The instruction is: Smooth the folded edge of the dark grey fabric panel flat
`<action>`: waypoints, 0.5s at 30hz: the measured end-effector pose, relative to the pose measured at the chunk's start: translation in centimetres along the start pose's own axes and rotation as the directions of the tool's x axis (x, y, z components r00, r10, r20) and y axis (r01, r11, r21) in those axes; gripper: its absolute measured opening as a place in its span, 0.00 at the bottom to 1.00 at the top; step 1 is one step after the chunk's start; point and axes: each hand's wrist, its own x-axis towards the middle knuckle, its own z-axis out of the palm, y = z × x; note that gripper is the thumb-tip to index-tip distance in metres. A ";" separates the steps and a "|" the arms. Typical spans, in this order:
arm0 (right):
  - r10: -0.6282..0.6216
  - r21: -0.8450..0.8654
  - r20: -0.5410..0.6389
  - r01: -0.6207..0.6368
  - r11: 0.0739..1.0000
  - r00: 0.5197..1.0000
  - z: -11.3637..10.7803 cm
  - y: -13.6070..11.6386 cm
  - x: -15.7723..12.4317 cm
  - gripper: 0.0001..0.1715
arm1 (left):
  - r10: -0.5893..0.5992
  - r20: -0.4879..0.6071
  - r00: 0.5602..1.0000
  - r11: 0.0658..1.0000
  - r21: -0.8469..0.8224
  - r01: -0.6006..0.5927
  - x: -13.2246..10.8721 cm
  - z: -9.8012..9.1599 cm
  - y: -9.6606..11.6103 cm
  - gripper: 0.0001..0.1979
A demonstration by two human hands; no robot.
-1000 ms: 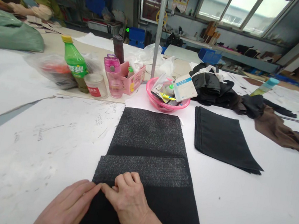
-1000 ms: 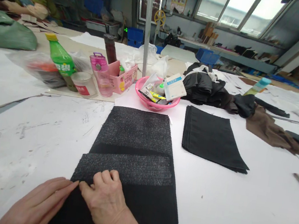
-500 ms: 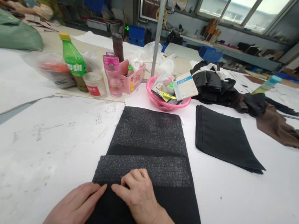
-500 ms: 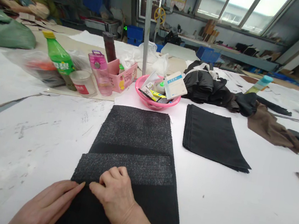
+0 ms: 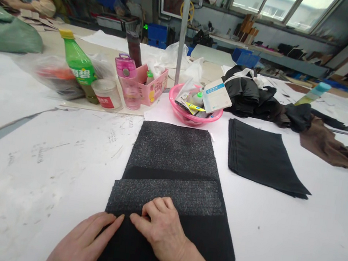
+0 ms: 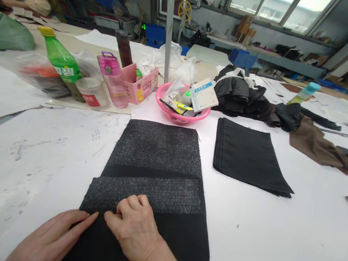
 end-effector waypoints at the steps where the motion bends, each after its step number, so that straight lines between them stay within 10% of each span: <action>1: 0.001 0.000 0.004 -0.001 1.000 1.000 0.0 0.0 0.0 0.08 | 0.005 0.000 1.000 1.000 0.019 -0.005 0.0 0.0 0.0 0.19; 15: -0.002 -0.033 -0.013 0.001 0.999 1.000 0.0 0.0 0.2 0.09 | 0.236 -0.045 0.971 0.934 0.286 -0.214 3.0 -1.7 1.0 0.22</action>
